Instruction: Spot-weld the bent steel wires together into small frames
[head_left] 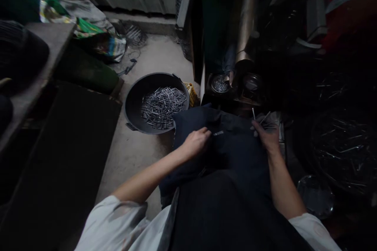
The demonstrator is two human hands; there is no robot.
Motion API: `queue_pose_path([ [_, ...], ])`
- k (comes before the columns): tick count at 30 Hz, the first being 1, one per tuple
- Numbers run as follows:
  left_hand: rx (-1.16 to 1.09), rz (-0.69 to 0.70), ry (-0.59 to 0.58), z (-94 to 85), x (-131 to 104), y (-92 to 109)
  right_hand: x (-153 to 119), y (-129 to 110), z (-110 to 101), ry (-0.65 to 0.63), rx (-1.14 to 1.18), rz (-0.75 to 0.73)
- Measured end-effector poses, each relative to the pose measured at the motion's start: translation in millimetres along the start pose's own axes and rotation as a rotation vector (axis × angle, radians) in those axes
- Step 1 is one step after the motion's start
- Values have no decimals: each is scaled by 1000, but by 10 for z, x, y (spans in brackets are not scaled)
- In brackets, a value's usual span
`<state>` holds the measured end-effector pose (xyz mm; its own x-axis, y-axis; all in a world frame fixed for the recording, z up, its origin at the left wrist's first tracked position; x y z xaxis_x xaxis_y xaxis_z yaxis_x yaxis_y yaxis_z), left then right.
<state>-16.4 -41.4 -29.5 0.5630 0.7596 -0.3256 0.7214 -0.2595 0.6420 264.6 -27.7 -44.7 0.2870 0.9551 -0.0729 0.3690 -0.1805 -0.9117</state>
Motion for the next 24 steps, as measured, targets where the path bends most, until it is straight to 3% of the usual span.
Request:
queue_pose_path([
  [3,-227,-49,285,-297,114,-222,-146,-227,152,-102,61,-96],
  [7,-682,-24,512,-364,255,-275,-364,-620,526,-343,-84,-427],
  [11,-1046,-108,510,-198,343,-161,-407,-719,728,-343,-213,-685],
  [15,-1326,-172,430,-73,373,-24,-348,-680,715,-292,-246,-737],
  [24,-1411,-64,462,-180,446,134,-226,-818,633,-290,-238,-758],
])
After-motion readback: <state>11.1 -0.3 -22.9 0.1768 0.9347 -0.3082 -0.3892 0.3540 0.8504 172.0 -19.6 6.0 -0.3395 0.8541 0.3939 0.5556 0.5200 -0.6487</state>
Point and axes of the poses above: each hand's wrist, its own x-axis towards the middle knuckle, its own z-axis out of the palm, y = z × x, the point moved 6 cm from there along x, towards the middle knuckle, and after that the axes turned 11 degrees about -x, right-handed, at the moved point
